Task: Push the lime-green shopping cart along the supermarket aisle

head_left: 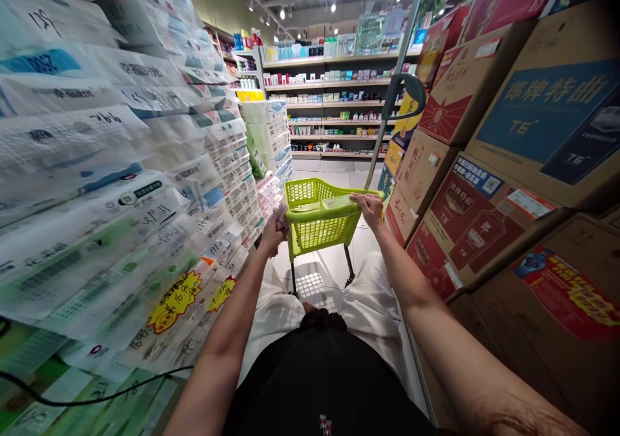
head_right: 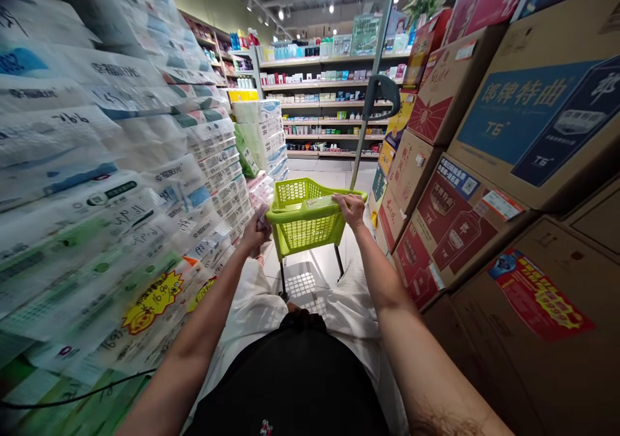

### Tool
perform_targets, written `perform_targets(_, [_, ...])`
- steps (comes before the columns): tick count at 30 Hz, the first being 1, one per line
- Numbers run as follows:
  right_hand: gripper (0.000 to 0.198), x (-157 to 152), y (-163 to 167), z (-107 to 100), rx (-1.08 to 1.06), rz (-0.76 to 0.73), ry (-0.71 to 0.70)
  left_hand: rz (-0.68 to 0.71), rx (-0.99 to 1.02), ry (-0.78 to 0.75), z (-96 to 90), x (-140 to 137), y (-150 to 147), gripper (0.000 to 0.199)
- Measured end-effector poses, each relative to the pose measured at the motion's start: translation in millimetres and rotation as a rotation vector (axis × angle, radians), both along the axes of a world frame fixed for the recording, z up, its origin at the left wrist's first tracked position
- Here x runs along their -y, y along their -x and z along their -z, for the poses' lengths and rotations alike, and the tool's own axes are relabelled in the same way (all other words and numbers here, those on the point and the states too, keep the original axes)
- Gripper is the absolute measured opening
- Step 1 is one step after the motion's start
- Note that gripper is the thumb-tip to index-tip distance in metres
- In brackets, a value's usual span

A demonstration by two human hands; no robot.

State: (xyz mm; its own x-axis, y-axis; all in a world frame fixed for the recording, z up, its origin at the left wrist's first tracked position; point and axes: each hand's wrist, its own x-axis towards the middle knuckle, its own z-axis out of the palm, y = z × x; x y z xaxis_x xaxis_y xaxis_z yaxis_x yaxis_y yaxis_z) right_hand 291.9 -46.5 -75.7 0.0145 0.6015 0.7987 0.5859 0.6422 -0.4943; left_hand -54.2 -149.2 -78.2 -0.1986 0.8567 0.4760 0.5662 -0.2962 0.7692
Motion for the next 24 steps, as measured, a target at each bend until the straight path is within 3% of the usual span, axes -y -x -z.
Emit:
perform_targets(5, [0.055, -13, -13, 1, -0.025, 0.086, 0.041, 0.268, -0.308, 0.033, -19.8, -7, 4, 0.087])
perform_targets(9, [0.059, -5, -11, 1, 0.069, 0.199, -0.023, 0.174, -0.257, 0.141, -23.4, -18, -1, 0.084])
perform_targets(11, [0.055, 9, 4, 1, 0.102, 0.201, -0.070, 0.165, -0.177, 0.137, -18.9, -23, -6, 0.083])
perform_targets(15, [0.034, 40, 52, 7, 0.238, 0.049, -0.181, 0.337, -0.156, 0.053, -2.7, -23, -19, 0.095])
perform_targets(17, [0.031, 51, 71, 10, 0.231, 0.064, -0.204, 0.390, -0.191, 0.027, 2.4, -24, -25, 0.098])
perform_targets(20, [0.034, 55, 77, 12, 0.148, 0.168, -0.165, 0.351, -0.220, 0.071, 3.8, -33, -32, 0.094])
perform_targets(24, [0.036, 49, 59, 12, 0.142, 0.193, -0.122, 0.133, -0.079, 0.097, 15.4, -50, -50, 0.081])
